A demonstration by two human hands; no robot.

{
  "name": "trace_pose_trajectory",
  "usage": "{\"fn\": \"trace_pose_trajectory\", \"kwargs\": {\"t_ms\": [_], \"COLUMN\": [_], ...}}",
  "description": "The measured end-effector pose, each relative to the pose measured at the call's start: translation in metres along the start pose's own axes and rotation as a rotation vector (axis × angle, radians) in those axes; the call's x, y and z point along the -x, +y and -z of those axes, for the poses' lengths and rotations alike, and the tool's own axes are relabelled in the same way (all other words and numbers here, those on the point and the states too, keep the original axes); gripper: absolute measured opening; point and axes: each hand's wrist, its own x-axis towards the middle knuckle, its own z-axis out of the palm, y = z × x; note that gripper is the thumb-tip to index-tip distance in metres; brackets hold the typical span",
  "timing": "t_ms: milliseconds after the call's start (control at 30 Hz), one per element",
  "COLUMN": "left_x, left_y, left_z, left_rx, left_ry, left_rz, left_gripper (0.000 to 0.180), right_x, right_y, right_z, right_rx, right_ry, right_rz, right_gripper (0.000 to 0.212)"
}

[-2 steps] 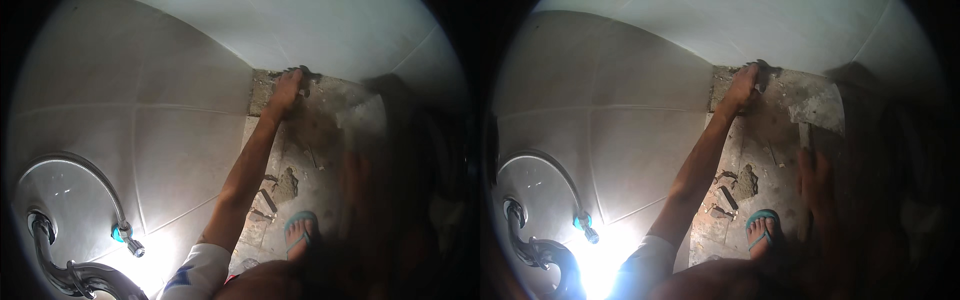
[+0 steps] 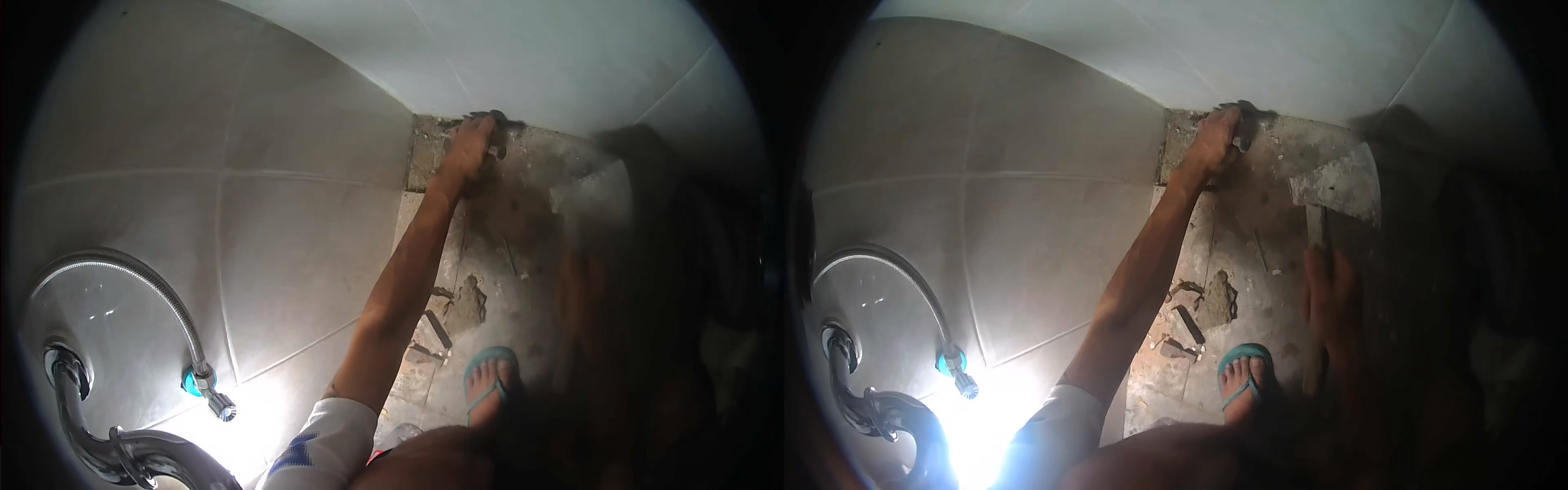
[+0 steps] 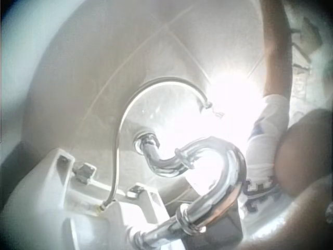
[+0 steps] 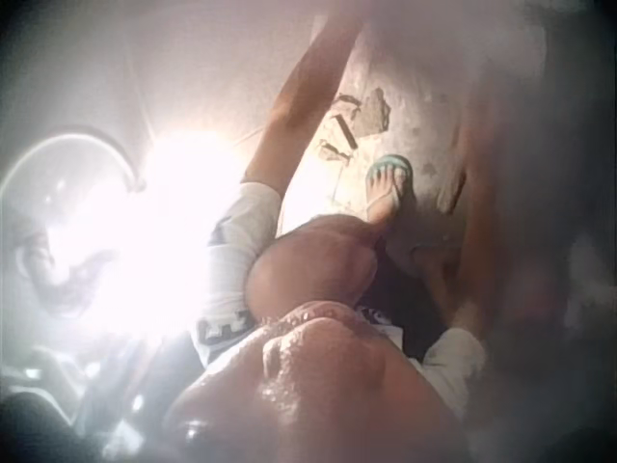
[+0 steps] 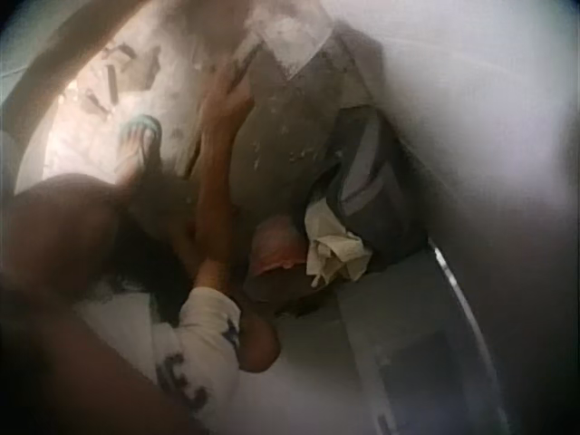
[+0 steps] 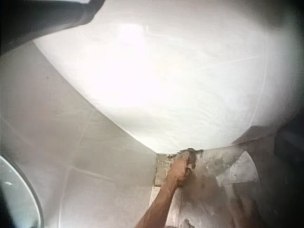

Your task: The person uses a trowel and a chisel to remove material from a floor corner near a drain and picks up debris by hand.

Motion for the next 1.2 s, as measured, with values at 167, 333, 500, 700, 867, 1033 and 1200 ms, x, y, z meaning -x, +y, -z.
{"fn": "trace_pose_trajectory", "kwargs": {"t_ms": [167,333,500,700,867,1033,1200], "left_x": [-0.010,-0.012,-0.003,-0.017,-0.011,-0.013,-0.003], "left_y": [0.006,0.001,-0.009,-0.004,0.003,0.004,-0.011], "left_z": [0.003,-0.012,-0.003,-0.019,-0.014,-0.013,-0.012], "left_rx": [0.179,0.096,0.068,0.158,0.183,0.171,0.133], "left_ry": [0.081,0.219,0.281,0.287,0.282,0.237,0.318], "left_rz": [-0.009,0.047,0.061,0.098,0.129,0.184,0.079], "left_gripper": [0.031,0.025,0.022,0.022,0.029,0.031,0.030], "right_x": [0.005,0.005,-0.015,-0.073,-0.075,-0.086,-0.061], "right_y": [-0.015,-0.022,-0.019,-0.016,0.001,0.016,0.000], "right_z": [0.004,0.005,-0.037,-0.094,-0.110,-0.109,-0.116], "right_rx": [-0.075,-0.106,-0.079,0.021,-0.024,0.289,-0.456], "right_ry": [0.026,0.050,0.212,0.256,0.281,0.364,0.328], "right_rz": [-0.110,-0.025,0.270,0.307,0.376,0.470,0.181], "right_gripper": [0.032,0.036,0.036,0.030,0.031,0.030,0.029]}}
